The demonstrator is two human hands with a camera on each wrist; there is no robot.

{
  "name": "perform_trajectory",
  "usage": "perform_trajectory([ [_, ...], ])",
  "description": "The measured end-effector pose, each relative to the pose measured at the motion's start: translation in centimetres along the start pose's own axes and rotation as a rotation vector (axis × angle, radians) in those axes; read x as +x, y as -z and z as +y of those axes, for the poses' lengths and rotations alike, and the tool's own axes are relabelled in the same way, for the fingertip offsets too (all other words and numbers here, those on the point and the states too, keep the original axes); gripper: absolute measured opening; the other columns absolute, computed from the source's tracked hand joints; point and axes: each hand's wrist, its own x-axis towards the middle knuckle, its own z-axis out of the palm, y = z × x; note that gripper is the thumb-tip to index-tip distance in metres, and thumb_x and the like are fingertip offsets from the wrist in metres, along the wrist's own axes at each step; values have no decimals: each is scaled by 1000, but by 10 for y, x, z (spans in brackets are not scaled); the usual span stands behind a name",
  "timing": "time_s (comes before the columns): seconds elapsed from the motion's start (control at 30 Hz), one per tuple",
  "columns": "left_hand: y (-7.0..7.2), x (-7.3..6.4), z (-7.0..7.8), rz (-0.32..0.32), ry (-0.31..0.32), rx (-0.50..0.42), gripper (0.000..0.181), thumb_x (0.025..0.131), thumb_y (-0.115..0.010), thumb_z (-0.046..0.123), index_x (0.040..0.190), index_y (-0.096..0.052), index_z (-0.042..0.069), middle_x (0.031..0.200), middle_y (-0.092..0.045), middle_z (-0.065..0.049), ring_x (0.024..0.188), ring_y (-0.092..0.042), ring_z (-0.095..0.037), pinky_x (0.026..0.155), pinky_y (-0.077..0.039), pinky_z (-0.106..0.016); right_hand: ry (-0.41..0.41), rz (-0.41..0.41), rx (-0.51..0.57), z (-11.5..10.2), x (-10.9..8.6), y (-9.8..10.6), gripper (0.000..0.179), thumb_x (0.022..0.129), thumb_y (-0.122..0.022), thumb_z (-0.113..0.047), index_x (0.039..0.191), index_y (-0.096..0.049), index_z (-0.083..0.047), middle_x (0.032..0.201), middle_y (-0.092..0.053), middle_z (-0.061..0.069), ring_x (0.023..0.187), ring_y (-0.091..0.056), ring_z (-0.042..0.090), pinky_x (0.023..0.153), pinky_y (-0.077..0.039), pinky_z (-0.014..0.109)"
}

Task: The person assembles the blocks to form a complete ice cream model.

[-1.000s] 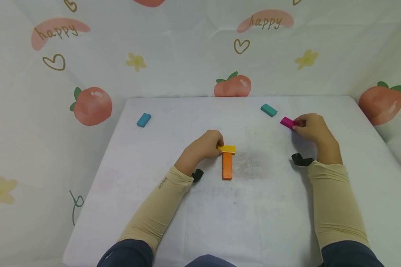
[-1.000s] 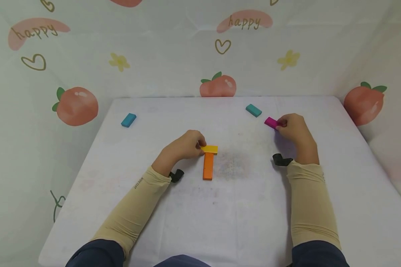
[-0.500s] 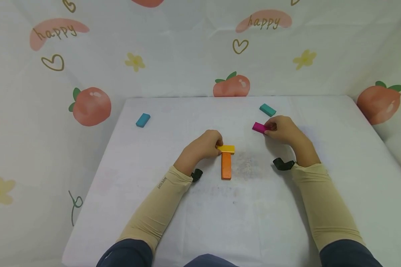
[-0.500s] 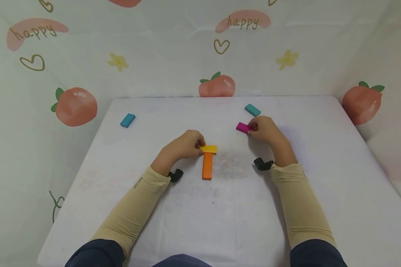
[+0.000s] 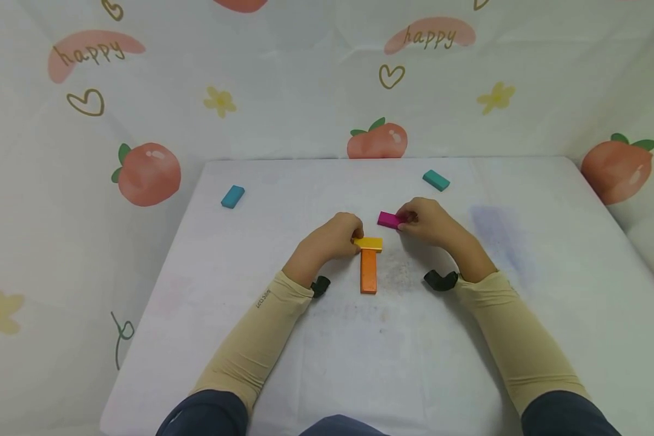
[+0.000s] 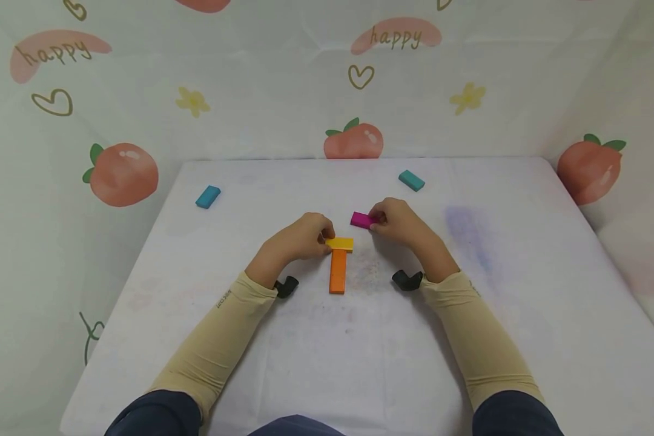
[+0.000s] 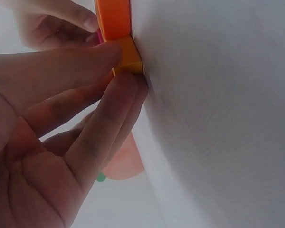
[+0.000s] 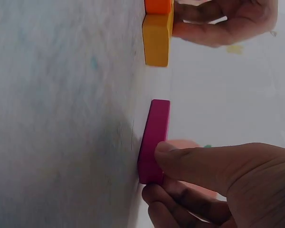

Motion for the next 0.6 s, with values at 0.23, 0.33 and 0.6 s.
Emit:
perform_trajectory([
  [0.23,1,-2,1,1,10,15,31,96,-73,6,125,-69,-2,123,-66,-15,108,-58,-25,101,-55,-39,30,-17,2,-9,1,-8,29,98,-73,-6,124,-73,5,114,-71,20,108,-67,34,101,-58,51],
  [0.33,1,-3,1,11,19,35,42,95,-74,9,135,-64,1,132,-61,-15,113,-56,-25,104,-53,-38,46,-26,5,-12,2,-11,28,98,-72,-5,124,-74,4,115,-71,20,109,-66,34,102,-58,51],
  [0.6,0,-2,-2,27,-23,59,62,95,-75,9,152,-53,-1,146,-57,-17,125,-58,-27,111,-51,-38,84,-41,39,-20,1,-19,32,97,-74,-6,128,-74,1,120,-70,17,112,-66,31,103,-59,50],
])
